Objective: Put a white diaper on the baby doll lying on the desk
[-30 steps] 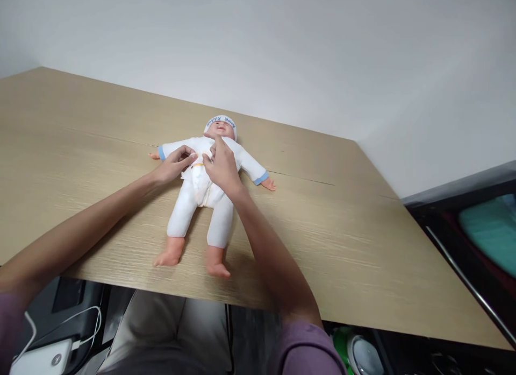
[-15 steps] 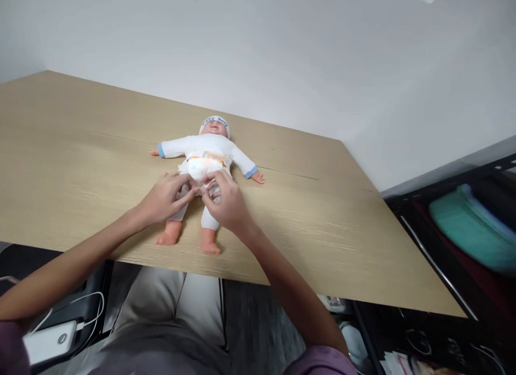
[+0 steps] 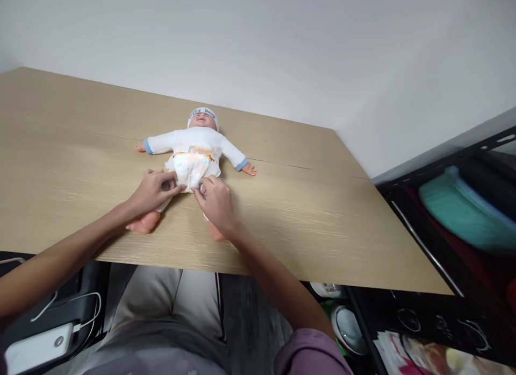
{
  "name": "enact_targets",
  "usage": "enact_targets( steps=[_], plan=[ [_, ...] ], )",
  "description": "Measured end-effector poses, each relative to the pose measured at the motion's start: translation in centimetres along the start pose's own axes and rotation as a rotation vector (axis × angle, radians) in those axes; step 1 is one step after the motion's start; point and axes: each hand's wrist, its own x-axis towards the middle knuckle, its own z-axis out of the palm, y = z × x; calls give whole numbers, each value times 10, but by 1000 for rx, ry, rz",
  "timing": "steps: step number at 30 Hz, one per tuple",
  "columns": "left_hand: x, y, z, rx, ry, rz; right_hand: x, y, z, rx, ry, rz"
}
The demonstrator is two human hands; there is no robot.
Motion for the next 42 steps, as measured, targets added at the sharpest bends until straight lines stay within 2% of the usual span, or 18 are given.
enact_targets(
  steps=[8,11,15,17,20,23,27,35,39,42],
  plan=[
    [-7,4,-2,-138,87,85,-12,4,4,137,27,-55],
    [-6,5,-4,-160,75,88,-15,3,4,131,10,-80],
    [-4,3,-4,-130,24,30,-15,2,6,154,-31,-53],
    [-3,0,-3,-184,23,-21,-12,3,8,202,-2,8],
    [-2,-4,2,-381,62,-99,-8,4,9,330,87,114],
    [-3,-8,8,-575,125,-165,-7,6,6,435,136,159],
    [-5,-11,9,-614,173,-234,-9,9,-1,414,160,182],
    [-7,-8,-6,-360,29,-235,-15,7,-7,296,130,176],
    [-3,-10,-7,-505,-77,-235,-17,4,-4,263,87,158],
    [-1,-9,-5,-659,-101,-256,-15,5,0,280,49,125]
  ],
)
